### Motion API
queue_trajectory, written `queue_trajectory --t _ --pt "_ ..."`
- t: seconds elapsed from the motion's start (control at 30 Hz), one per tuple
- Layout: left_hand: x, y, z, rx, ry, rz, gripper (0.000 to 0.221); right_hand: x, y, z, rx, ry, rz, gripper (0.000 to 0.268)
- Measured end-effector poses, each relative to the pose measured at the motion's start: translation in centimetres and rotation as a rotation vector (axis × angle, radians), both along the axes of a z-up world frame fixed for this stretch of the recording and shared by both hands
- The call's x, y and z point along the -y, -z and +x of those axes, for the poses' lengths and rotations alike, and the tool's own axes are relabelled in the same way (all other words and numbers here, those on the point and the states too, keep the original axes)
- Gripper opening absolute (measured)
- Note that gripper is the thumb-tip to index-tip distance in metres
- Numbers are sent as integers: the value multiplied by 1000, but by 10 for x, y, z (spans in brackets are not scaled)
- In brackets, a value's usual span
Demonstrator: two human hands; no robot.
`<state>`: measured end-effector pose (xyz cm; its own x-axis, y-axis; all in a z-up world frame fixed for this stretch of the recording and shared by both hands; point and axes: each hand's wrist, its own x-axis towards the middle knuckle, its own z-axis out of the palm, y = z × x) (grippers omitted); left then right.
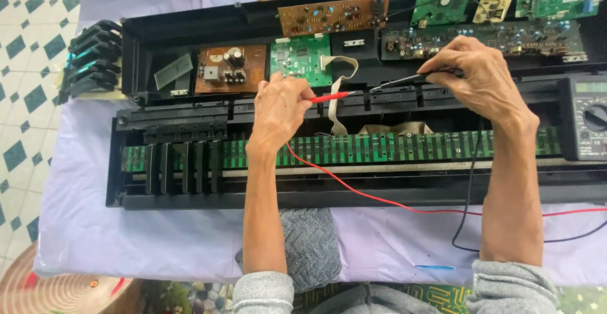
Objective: Testing electronic components on a keyboard circuit board using a multimeter and cleaning with a brush.
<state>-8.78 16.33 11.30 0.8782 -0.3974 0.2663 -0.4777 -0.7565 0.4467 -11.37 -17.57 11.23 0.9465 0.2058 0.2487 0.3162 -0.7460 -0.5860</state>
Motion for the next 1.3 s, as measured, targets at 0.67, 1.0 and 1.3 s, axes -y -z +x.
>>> queue_trajectory --t 0.67,1.0,1.3 --pt "-21 36 33 191 -377 25 8 -52 8 67 194 -14 -12 16" --pt "-56 50 44 9 -483 242 8 -113 73 129 217 -130 -90 17" --pt "-61 65 51 -76 -477 254 10 -119 87 124 181 -136 -83 17"
